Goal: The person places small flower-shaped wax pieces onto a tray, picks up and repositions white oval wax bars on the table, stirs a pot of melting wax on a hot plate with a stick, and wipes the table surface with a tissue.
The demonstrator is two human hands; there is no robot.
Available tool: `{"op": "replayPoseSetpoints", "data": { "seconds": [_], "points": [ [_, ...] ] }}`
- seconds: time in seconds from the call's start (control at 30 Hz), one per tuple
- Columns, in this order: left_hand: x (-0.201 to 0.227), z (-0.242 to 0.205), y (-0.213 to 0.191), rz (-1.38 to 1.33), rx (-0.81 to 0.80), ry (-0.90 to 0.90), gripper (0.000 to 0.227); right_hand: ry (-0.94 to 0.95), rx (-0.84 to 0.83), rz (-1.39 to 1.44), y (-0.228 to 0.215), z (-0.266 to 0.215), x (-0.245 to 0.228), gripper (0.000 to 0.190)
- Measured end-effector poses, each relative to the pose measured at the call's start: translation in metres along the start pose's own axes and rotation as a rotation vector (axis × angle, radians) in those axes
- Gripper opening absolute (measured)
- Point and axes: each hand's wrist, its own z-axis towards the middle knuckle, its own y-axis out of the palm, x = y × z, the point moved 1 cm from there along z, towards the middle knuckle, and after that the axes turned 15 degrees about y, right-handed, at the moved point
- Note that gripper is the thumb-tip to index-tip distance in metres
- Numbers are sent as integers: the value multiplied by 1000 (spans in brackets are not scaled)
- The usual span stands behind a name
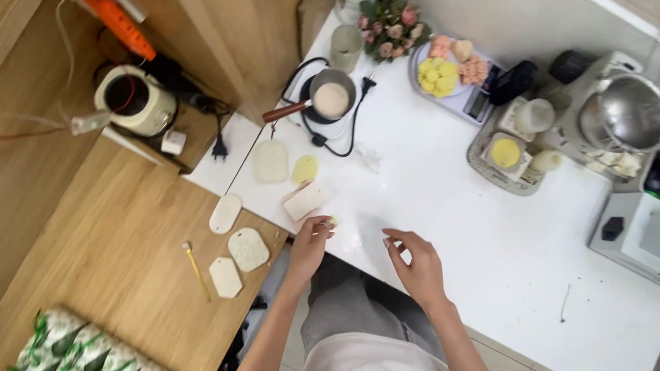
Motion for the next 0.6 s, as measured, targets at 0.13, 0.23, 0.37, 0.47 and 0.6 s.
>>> {"op": "replayPoseSetpoints", "data": {
  "seconds": [0.13, 0.23, 0.37, 0.47, 0.6],
  "points": [
    [94, 14, 17, 37, -74, 90, 26, 163, 29, -9, 2, -3, 46, 23],
    [218, -11, 32, 266, -253, 188, 29, 275, 39, -19, -3, -6, 65, 25],
    [360, -52, 44, 502, -422, 757, 31, 273, 109, -6, -18, 16, 75, 26],
    [404, -75, 52, 584, -492, 1096, 27, 259, 125, 9, -27, 43, 74, 26],
    [414, -62, 82, 673, -556, 1203, 24, 248, 95, 28, -39, 81, 64, 25]
  ]
}}
